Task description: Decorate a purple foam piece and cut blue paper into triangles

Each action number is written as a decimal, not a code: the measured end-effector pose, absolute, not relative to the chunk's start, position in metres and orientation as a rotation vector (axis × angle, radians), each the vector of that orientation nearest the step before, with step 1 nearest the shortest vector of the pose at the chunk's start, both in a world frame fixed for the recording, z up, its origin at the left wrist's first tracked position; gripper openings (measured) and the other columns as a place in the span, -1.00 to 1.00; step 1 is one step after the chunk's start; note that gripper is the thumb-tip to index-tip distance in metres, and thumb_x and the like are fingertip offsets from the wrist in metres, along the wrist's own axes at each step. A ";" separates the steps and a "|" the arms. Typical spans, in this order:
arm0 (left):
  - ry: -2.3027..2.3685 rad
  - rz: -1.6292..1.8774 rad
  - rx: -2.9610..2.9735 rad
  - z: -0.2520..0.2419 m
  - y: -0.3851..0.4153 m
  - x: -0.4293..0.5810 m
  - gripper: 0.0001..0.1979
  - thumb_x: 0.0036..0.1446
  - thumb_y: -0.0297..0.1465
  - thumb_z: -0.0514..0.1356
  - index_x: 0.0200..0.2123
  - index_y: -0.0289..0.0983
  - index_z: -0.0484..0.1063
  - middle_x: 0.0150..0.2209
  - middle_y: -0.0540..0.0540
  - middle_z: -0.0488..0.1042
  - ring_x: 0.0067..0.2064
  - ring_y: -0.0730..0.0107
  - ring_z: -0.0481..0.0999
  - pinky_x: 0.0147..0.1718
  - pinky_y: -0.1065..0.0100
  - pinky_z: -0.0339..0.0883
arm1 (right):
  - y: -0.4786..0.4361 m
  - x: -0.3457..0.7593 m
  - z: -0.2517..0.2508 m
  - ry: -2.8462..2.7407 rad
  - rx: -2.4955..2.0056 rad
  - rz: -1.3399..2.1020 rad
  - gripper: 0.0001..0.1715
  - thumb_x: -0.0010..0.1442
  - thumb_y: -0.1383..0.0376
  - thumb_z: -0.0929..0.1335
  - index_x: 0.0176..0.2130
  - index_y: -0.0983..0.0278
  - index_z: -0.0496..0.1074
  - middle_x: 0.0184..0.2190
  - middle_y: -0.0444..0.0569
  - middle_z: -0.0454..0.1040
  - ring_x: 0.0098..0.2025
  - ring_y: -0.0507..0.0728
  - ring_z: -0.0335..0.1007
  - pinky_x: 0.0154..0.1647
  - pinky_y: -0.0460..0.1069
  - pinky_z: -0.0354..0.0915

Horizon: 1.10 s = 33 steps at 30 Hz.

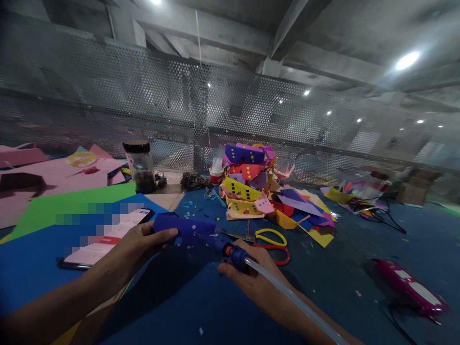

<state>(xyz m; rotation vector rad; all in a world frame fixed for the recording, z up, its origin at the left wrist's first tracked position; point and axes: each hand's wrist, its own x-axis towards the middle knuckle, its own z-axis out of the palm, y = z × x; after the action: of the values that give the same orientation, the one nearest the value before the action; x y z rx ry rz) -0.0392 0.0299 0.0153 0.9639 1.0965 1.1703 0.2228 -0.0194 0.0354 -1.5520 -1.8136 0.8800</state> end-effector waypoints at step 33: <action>1.091 1.141 0.994 0.011 0.033 -0.042 -0.68 -0.10 -0.23 0.48 -0.34 -0.29 0.55 -0.39 -0.08 0.60 -0.38 0.32 0.54 -0.31 0.34 0.37 | -0.018 0.225 0.035 -1.831 -1.536 0.904 -0.61 0.17 -0.05 0.41 -0.35 0.22 0.43 -0.54 -0.21 0.33 -0.53 0.03 0.28 -0.53 -0.11 0.20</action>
<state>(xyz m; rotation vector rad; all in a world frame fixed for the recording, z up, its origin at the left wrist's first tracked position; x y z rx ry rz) -0.0416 0.0334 0.0113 0.9943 1.0908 1.1412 0.2248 -0.0182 0.0348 -1.5356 -1.8314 0.9043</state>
